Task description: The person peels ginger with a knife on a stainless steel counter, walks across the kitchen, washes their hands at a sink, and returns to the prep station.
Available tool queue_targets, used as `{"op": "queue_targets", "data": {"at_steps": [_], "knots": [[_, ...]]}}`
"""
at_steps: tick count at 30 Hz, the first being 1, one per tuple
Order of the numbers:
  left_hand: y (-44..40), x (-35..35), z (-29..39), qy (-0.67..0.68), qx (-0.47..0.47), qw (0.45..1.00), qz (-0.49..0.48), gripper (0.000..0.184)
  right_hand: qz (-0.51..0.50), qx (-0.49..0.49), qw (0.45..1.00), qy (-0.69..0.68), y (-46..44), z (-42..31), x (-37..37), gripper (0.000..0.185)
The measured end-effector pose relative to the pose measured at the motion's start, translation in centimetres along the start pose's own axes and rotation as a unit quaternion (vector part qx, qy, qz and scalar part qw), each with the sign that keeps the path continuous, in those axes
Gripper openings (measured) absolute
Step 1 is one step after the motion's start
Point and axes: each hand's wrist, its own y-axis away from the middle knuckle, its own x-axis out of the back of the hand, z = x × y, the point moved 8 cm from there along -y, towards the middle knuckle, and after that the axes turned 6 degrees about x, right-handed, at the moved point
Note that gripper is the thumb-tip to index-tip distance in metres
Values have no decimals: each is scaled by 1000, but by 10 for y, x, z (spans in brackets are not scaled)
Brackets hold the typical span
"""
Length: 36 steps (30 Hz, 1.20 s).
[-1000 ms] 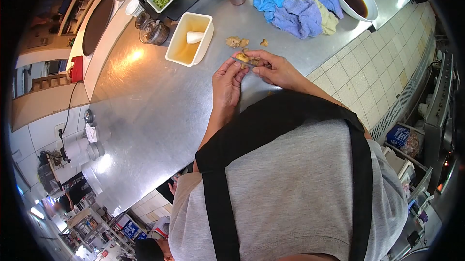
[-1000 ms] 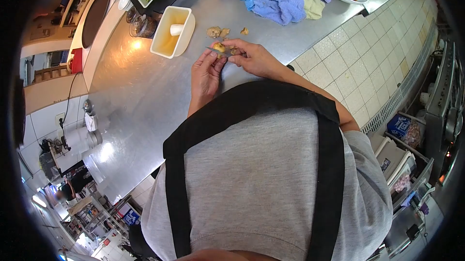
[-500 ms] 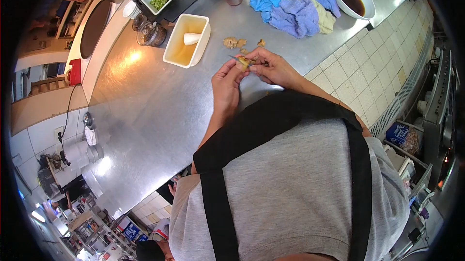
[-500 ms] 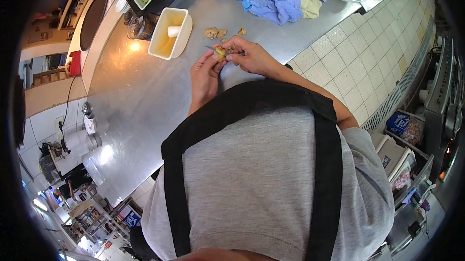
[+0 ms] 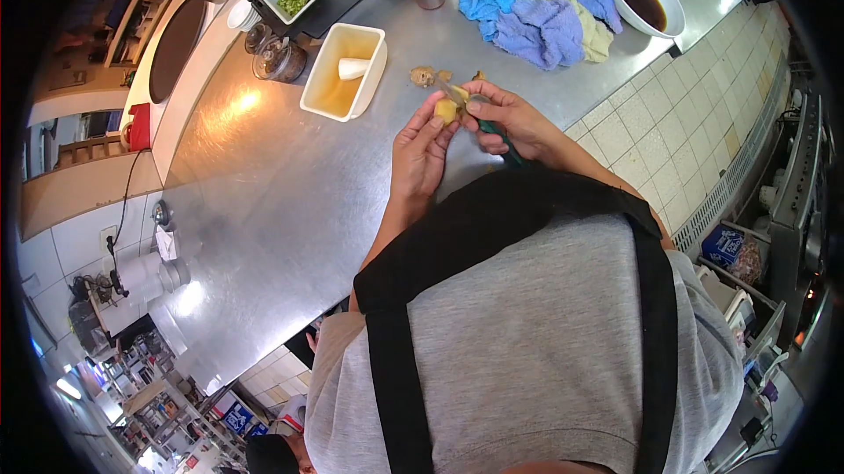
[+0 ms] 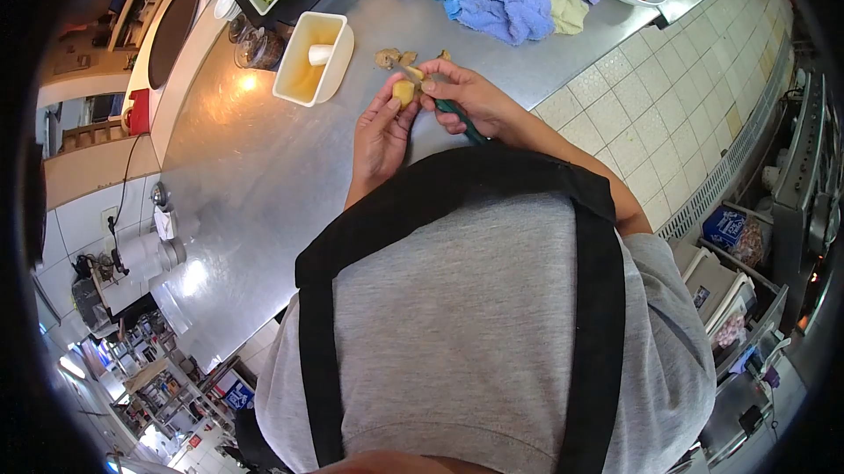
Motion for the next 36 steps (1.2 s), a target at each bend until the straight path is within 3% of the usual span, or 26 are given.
{"op": "queue_targets", "data": {"at_steps": [5,8,11,17,23,26,36], "knots": [[-2,12,4,29,-3,999,15,36,30,13,996,80,0,-4,10,41],[2,12,3,-11,19,1000,15,36,68,51,959,271,1,-9,13,47],[0,13,4,-30,-4,999,25,35,21,74,951,299,-1,-8,5,49],[2,10,5,-67,-17,996,58,31,22,110,926,360,1,-11,-9,47],[0,16,5,-57,-62,996,39,25,36,135,908,394,-1,-10,-6,45],[2,13,7,-103,-72,991,41,26,16,92,956,277,1,-6,-7,41],[5,7,10,-197,-89,976,21,23,13,46,975,218,-4,3,0,31]]}}
